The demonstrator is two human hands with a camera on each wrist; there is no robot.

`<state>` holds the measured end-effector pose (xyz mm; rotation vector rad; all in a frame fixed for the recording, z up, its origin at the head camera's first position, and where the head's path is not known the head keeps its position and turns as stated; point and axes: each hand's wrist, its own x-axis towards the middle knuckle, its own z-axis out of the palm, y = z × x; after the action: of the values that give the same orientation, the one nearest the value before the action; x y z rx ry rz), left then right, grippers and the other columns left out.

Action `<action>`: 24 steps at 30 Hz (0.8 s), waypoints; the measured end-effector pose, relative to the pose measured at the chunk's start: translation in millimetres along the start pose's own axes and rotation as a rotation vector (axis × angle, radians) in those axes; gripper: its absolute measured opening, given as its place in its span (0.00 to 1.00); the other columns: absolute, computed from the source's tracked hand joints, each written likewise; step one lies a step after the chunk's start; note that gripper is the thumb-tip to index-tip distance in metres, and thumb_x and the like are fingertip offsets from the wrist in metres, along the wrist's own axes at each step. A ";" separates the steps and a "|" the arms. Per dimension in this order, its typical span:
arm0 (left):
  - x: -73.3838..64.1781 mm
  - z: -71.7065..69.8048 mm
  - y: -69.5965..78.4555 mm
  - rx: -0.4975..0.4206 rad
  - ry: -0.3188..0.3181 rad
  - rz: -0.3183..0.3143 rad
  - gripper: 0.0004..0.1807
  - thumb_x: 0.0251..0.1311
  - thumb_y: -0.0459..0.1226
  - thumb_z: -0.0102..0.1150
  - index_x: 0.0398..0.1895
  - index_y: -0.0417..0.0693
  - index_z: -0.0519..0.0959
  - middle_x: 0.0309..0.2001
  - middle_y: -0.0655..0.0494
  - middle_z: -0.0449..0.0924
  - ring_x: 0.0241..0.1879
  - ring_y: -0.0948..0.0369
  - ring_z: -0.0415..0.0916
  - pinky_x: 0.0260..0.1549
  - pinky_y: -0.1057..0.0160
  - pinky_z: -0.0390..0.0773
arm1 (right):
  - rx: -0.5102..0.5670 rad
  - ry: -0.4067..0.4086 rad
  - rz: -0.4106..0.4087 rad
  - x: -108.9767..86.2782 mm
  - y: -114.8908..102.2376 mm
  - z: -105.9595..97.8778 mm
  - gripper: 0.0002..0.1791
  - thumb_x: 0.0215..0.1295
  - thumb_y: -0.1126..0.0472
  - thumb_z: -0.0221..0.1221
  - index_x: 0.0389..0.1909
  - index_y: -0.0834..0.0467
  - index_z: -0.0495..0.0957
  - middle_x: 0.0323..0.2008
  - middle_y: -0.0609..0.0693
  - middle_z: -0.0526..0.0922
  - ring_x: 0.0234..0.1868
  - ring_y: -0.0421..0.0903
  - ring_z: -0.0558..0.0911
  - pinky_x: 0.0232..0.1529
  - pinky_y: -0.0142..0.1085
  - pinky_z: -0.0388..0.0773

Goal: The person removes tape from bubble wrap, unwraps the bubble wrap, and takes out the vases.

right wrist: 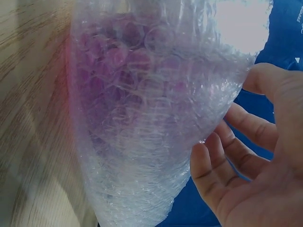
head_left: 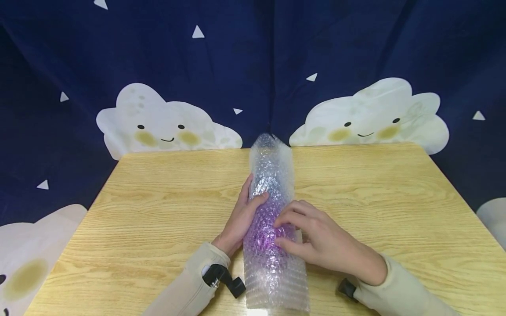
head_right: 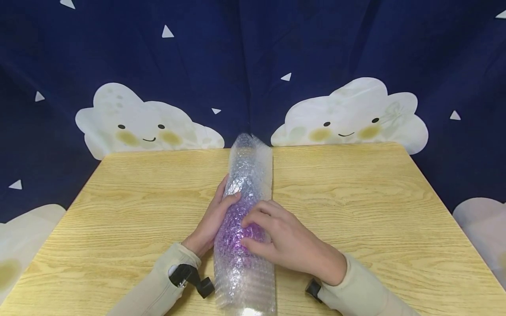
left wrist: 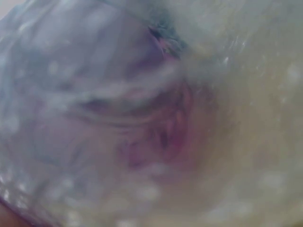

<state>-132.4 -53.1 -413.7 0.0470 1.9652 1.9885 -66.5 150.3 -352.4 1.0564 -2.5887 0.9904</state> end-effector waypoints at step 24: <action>-1.5 0.4 0.7 0.014 0.009 0.006 0.49 0.65 0.61 0.60 0.83 0.81 0.41 0.86 0.58 0.37 0.82 0.46 0.50 0.78 0.37 0.60 | 0.034 -0.022 0.033 -0.1 1.2 0.9 0.12 0.62 0.54 0.71 0.46 0.46 0.83 0.47 0.38 0.82 0.37 0.32 0.75 0.29 0.25 0.79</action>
<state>-131.1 -53.2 -412.7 0.0475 1.9878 1.9821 -67.2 150.4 -353.8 1.0418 -2.6233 1.0402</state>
